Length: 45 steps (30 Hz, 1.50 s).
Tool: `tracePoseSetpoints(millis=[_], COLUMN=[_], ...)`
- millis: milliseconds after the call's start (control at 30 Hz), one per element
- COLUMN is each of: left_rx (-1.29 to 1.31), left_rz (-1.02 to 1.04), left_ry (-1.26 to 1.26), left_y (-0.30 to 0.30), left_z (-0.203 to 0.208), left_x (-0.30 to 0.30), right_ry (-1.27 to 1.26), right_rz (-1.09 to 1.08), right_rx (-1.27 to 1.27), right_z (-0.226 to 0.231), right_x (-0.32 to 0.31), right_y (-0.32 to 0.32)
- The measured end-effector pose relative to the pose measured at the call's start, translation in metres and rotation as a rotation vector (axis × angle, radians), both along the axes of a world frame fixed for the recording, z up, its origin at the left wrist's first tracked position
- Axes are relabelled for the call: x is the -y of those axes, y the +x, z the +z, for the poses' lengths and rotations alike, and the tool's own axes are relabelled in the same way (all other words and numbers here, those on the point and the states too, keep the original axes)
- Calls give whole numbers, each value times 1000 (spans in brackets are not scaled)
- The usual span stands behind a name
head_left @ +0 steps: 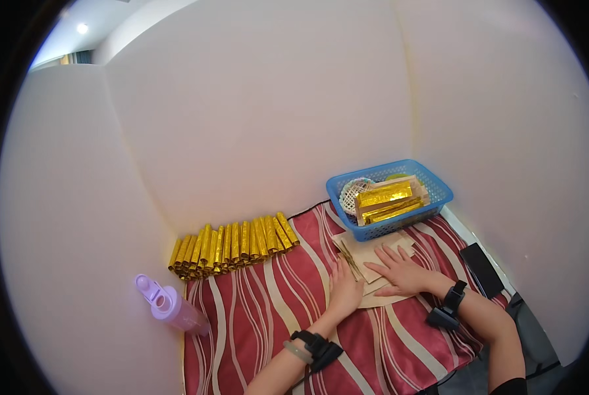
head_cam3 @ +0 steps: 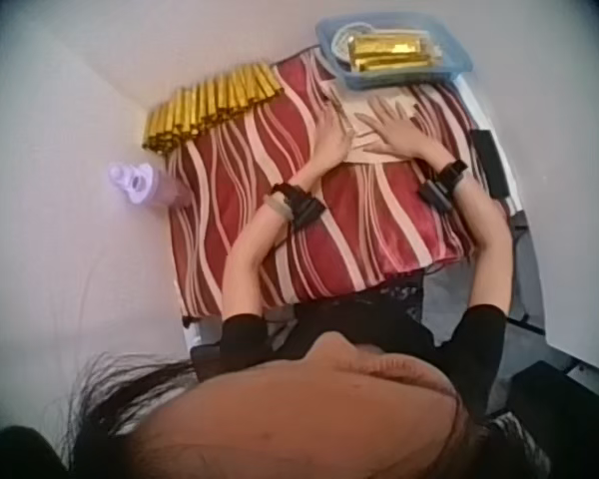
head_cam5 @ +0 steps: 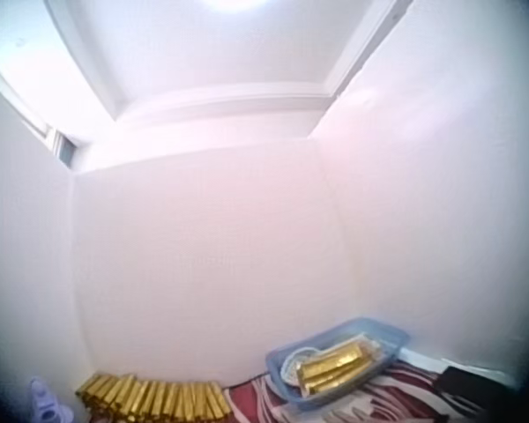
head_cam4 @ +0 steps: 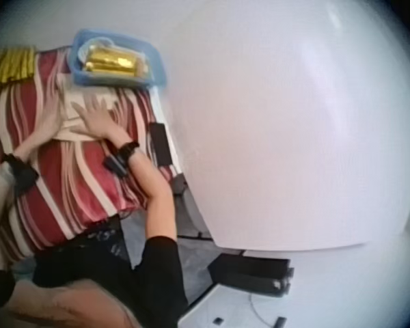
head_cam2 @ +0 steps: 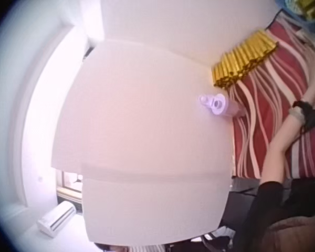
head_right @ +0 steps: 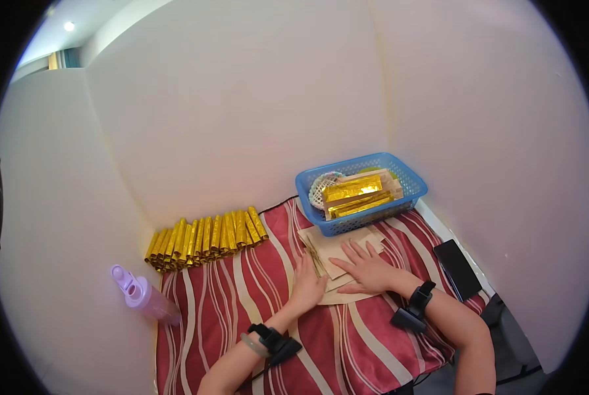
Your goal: Folding pieces of gold paper into flat, uniform strips for packaging or ceremonial use.
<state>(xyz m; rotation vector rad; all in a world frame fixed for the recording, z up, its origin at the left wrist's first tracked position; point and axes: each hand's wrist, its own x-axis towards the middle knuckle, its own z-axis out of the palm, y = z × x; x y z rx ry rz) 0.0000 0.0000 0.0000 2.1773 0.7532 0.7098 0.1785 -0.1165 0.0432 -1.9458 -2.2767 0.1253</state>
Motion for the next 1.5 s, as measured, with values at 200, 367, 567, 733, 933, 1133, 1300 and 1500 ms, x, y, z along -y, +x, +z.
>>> tracePoseSetpoints(millis=[200, 367, 567, 733, 933, 1133, 1300, 1500], left_rx=[-521, -463, -511, -447, -483, -319, -317, -334], left_rz=[20, 3, -8, 11, -409, -405, -486, -191], left_ry=[243, 257, 164, 222, 338, 541, 724, 864], left_y=[-10, -11, -43, -55, -65, -74, -117, -188], left_z=[30, 27, 34, 36, 44, 46, 83, 87], left_x=[37, 26, 19, 19, 13, 14, 8, 4], right_ry=[-8, -19, 147, 431, 302, 360, 372, 529], right_rz=[37, -3, -99, -23, 207, 196, 264, 390], right_rx=[51, 25, 102, 198, 166, 153, 13, -78], right_z=[7, 8, 4, 36, 38, 34, 49, 36], right_x=[-1, -7, 0, 7, 32, 32, 25, -11], right_y=[3, 3, 1, -28, -51, -55, -97, -107])
